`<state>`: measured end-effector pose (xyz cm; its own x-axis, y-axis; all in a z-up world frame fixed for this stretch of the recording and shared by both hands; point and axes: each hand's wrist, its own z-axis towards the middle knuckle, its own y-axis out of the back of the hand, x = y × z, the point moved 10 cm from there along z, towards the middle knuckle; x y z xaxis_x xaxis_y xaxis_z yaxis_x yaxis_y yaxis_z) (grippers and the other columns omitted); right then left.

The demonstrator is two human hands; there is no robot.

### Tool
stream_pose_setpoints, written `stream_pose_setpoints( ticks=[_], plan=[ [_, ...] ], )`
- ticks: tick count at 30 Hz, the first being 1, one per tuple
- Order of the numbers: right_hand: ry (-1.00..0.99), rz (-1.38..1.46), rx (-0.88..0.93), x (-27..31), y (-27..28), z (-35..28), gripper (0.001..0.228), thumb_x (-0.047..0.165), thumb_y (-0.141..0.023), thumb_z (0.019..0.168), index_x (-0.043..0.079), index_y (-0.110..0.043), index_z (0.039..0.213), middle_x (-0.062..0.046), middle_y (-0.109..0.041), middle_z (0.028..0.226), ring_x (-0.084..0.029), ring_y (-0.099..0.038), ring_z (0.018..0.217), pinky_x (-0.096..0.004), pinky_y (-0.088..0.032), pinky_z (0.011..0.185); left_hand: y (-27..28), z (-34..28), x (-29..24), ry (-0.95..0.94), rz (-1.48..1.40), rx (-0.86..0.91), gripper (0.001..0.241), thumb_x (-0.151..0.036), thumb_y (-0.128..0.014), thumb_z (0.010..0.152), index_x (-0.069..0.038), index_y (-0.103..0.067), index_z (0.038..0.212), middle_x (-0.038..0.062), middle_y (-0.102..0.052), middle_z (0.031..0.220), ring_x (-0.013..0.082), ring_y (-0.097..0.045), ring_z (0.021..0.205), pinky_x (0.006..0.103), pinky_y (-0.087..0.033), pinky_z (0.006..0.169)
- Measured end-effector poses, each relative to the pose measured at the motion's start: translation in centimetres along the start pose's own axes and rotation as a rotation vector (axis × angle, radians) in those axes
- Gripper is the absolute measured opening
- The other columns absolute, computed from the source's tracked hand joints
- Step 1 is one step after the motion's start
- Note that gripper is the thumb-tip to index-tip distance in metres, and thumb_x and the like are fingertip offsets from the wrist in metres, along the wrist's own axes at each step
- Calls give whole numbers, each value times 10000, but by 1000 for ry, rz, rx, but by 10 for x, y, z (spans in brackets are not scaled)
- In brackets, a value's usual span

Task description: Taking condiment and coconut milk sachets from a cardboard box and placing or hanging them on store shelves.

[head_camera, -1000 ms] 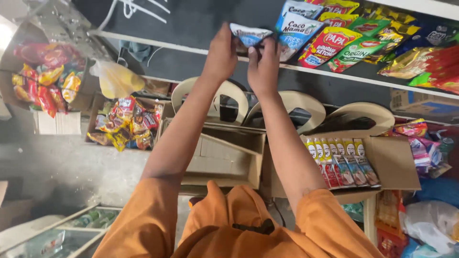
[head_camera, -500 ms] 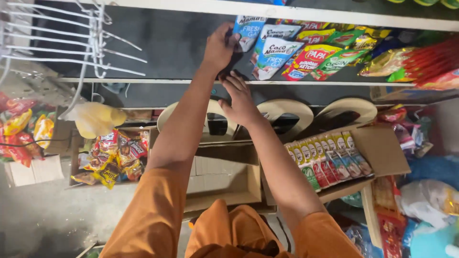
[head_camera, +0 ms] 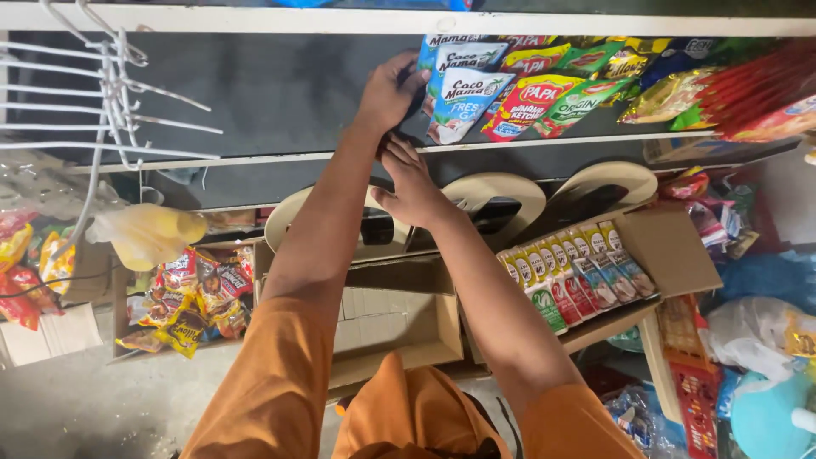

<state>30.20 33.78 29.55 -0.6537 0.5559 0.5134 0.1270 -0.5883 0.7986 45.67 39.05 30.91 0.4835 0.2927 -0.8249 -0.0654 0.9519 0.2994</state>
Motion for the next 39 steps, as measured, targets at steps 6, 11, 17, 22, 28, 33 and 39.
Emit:
stream_pose_setpoints(
  ticks=[6, 11, 17, 22, 28, 33, 39],
  plan=[
    [-28, 34, 42, -5, 1, 1, 664, 220, -786, 850, 18, -512, 1421, -185, -455, 1546, -354, -361, 1498, -473, -290, 1230, 2, -1, 3, 63, 26, -6, 265, -237, -723, 975, -98, -739, 1201, 149, -774, 1084, 234, -751, 1020, 334, -573, 908],
    [1, 30, 9, -4, 6, 3, 664, 205, -777, 840, 24, -531, 1429, -184, -481, 1532, -357, -366, 1484, -479, -288, 1211, 3, -5, 11, 41, -124, 39, 336, -168, -731, 998, -58, -663, 1308, 137, -771, 1097, 190, -711, 1012, 338, -555, 920],
    [33, 79, -10, 2, 10, 4, 638, 215, -780, 843, 41, -555, 1414, -159, -524, 1500, -353, -400, 1469, -473, -297, 1240, 45, -53, -14, 125, -272, -149, 334, -96, -671, 1019, -45, -585, 1337, 65, -753, 1110, 149, -728, 989, 281, -583, 853],
    [80, 224, -150, 5, 26, -32, 597, 176, -776, 920, -12, -533, 1431, -238, -482, 1521, -428, -376, 1460, -501, -335, 1177, 38, -131, -27, 212, -520, -235, 260, -62, -586, 1063, -39, -558, 1320, 57, -709, 1082, 96, -668, 915, 255, -577, 817],
    [-400, 555, -59, -97, 9, -195, 350, 161, -715, 948, 6, -643, 1253, -111, -763, 1031, -207, -744, 931, -346, -589, 878, -55, -229, -51, 256, -491, -259, 204, 10, -589, 1093, -28, -566, 1293, 22, -631, 1061, 104, -657, 960, 267, -552, 825],
    [-589, 462, -122, -208, 0, -375, 226, 149, -718, 922, 44, -715, 1122, -90, -774, 984, -194, -749, 901, -338, -588, 817, -205, -282, -69, 244, -256, 62, 153, -20, -766, 975, -69, -673, 1086, -2, -689, 938, 64, -621, 843, 225, -521, 747],
    [-1017, 29, -455, -343, 85, -578, 265, 220, -745, 896, 31, -672, 1068, -150, -752, 983, -345, -726, 907, -423, -555, 769, -433, -324, -65, 532, -215, 498, 275, -183, -798, 925, -53, -644, 1112, 42, -662, 777, 109, -622, 687, 280, -515, 655]
  ],
)
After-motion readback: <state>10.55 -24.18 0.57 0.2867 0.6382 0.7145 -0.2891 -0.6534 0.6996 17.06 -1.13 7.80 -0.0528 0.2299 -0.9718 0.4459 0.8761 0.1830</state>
